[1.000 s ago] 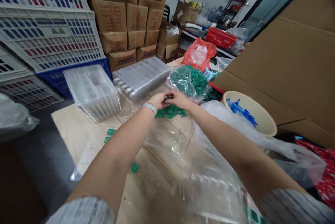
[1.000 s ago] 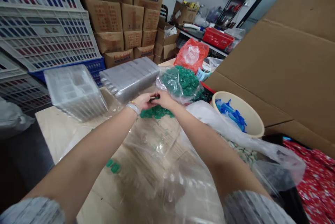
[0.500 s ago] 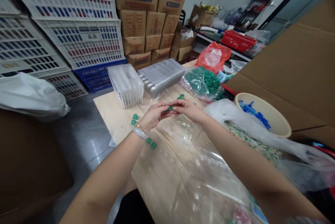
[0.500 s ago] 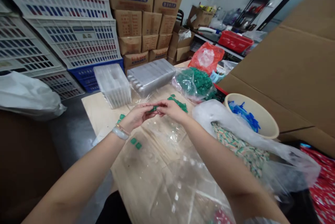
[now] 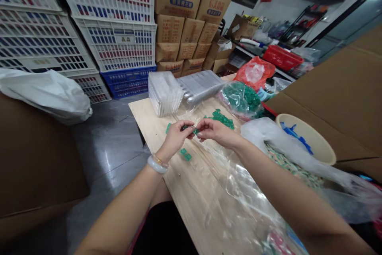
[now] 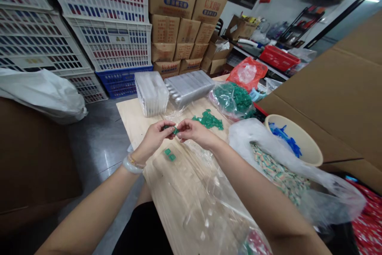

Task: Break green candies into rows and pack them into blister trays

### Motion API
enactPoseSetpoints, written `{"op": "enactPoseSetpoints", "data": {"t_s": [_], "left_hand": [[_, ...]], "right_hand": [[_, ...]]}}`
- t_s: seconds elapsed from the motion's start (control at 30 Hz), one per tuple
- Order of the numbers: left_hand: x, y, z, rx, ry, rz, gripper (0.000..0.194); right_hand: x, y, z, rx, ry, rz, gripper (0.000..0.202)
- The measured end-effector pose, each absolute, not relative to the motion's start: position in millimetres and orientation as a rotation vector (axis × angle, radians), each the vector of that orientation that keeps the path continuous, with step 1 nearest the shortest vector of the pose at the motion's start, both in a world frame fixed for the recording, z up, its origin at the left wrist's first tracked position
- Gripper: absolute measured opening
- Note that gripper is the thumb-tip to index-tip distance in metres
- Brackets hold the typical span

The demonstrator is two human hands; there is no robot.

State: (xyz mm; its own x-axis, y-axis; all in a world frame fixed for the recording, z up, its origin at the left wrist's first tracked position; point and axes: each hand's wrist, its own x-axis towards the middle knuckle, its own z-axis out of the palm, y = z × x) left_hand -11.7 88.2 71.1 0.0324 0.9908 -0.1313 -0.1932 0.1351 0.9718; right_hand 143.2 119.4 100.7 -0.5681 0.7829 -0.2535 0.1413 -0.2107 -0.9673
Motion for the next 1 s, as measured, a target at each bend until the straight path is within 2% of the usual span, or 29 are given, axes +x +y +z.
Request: {"op": "enactPoseSetpoints", "data": {"t_s": [0.1,0.23,0.33,0.67,0.87,1.0], "left_hand": [[-15,79,66,0.947,1.044,1.211,0.017],[-19,71,62,0.925,0.907,1.162,0.025],[-22,69,62,1.039,0.934,1.13,0.032],[-29,68,60,0.996,0.915,0.918,0.02],[-21,66,59,1.297,1.183,0.952,0.017],[-28,57,54,1.691,1.3,1.02,0.021]], "right_hand": [[143,111,93,-0.97,-1.307,2.066,0.025],[142,104,84,-0.91,-1.071,2.192,0.026],[139,102,81,-0.924,-0.994,2.201,0.025],[137,104,76,-1.128,-0.787,2.282,0.026],[132,106,75,-1.207,-0.831,2.212,0.024],[122,98,70,-1.244,-0.865,2.172,0.025]]}}
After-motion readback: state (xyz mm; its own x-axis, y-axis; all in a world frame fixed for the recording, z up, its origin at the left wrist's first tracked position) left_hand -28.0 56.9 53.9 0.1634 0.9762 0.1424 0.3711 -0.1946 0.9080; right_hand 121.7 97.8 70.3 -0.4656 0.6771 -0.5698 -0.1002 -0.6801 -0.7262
